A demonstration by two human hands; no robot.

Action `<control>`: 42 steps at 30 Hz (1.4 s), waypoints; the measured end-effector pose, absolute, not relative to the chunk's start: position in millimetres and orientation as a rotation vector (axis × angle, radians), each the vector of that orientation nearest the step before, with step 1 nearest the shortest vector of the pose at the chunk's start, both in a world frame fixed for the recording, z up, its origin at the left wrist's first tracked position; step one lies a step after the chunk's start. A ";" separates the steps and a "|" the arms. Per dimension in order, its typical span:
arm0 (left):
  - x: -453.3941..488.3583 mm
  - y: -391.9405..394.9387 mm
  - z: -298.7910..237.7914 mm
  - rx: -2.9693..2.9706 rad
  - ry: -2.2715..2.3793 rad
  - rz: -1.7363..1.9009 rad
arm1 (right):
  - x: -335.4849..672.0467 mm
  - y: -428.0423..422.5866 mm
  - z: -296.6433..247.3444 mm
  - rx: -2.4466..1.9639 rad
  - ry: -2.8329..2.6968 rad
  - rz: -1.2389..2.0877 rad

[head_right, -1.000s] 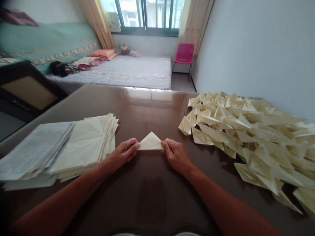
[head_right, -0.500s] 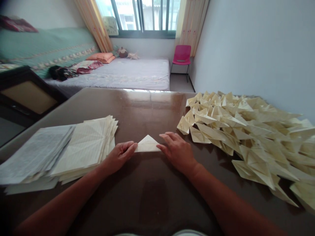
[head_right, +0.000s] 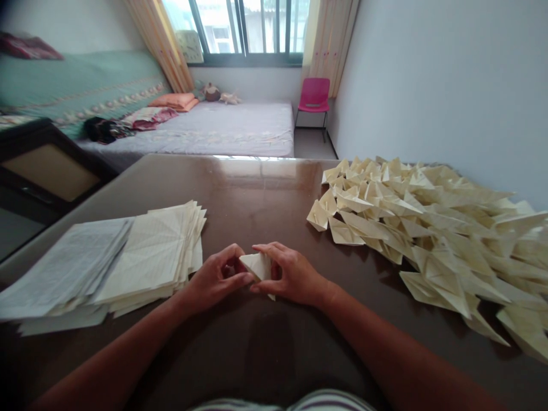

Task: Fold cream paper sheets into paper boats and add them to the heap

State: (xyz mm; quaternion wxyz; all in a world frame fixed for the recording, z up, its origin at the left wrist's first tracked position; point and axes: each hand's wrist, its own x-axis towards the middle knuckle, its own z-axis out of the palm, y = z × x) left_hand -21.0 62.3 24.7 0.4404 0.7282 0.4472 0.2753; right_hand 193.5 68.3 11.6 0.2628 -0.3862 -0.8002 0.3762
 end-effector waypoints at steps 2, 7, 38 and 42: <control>-18.1 62.3 20.0 1.844 1.166 0.668 | 192.3 67.6 10.0 -1.031 -2.161 1.018; -13.7 59.0 12.7 1.940 1.191 0.641 | 193.6 66.0 8.7 -1.059 -2.171 1.014; -27.8 67.8 4.1 2.883 1.077 0.348 | 219.8 79.3 2.5 -1.208 -2.435 0.542; -27.9 66.4 6.5 2.966 0.956 0.374 | 223.5 80.0 5.8 -1.190 -2.481 0.502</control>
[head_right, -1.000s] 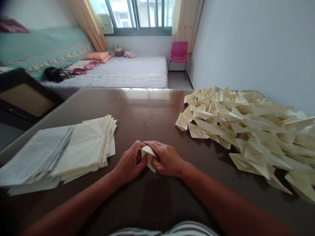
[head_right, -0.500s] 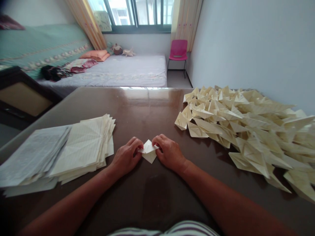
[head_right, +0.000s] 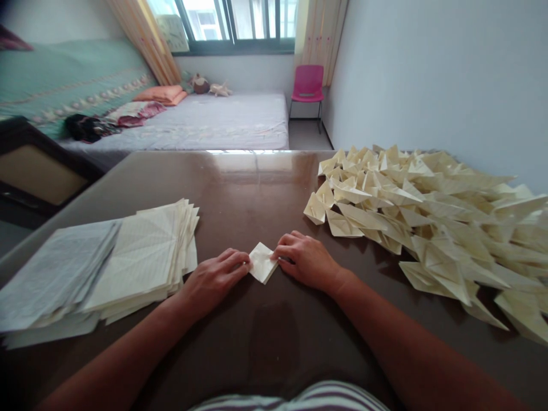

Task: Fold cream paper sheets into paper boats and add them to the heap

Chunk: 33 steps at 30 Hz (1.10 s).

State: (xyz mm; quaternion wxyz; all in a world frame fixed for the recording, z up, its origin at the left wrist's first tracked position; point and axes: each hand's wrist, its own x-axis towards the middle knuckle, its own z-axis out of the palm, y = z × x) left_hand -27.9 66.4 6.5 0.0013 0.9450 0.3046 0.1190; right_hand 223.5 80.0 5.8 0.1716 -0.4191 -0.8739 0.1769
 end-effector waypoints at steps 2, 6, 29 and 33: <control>-27.7 66.0 6.2 2.989 0.892 0.410 | 224.6 80.0 6.6 -1.202 -2.487 0.488; -27.7 66.5 2.3 3.016 0.812 0.482 | 225.5 80.3 8.2 -1.196 -2.508 0.469; -26.9 67.0 1.8 2.985 0.854 0.431 | 209.5 61.4 -5.8 -0.980 -2.709 0.464; -28.2 67.0 1.4 2.982 0.882 0.409 | 220.2 75.4 -1.6 -0.924 -2.506 0.656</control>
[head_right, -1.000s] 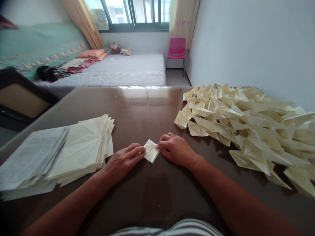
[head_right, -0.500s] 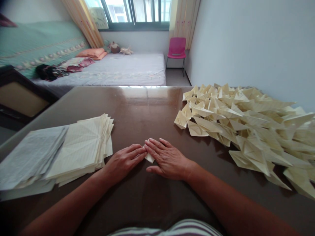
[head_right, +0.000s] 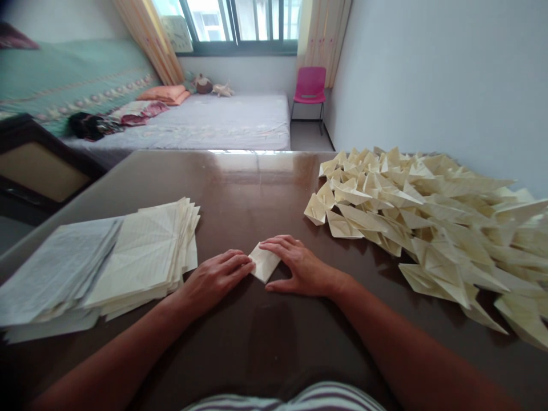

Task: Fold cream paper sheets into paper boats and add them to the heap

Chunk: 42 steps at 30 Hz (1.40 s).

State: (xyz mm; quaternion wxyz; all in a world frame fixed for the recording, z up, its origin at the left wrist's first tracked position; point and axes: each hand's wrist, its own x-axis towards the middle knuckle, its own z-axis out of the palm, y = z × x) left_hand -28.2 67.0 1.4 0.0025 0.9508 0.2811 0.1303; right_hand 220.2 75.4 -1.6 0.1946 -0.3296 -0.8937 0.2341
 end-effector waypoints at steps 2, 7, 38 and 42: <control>-28.2 66.9 0.9 2.981 0.915 0.405 | 223.6 80.4 -2.2 -0.922 -2.431 0.668; -28.3 66.3 1.5 2.973 0.925 0.387 | 226.0 83.4 -6.3 -0.924 -2.472 0.575; -18.4 68.1 -5.7 2.681 1.356 0.356 | 195.2 80.5 -12.1 -1.473 -2.325 0.351; -19.3 65.1 -4.4 2.827 1.331 0.303 | 197.7 75.7 -7.3 -1.433 -2.476 0.188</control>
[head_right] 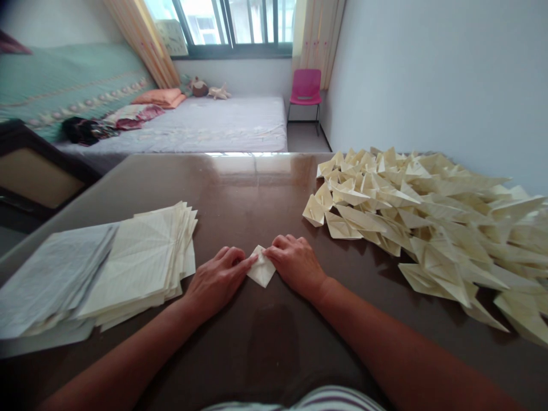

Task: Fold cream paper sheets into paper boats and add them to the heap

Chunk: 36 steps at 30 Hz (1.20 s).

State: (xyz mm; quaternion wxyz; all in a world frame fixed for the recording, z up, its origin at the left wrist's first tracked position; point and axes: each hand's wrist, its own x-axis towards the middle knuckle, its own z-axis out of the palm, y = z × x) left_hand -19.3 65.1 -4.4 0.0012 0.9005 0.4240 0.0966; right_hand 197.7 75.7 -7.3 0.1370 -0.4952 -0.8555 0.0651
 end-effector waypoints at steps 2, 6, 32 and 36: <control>-19.5 63.1 -2.5 2.879 1.323 0.244 | 198.3 70.5 -1.6 -1.432 -2.553 0.085; -19.8 57.4 1.3 2.955 1.334 0.136 | 198.4 55.7 12.7 -1.453 -2.693 -0.076; -16.2 57.7 -11.0 2.658 1.199 0.650 | 194.1 64.0 -0.5 -1.515 -2.156 0.579; -16.5 58.6 -11.3 2.596 1.290 0.657 | 193.8 63.9 0.7 -1.439 -2.085 0.687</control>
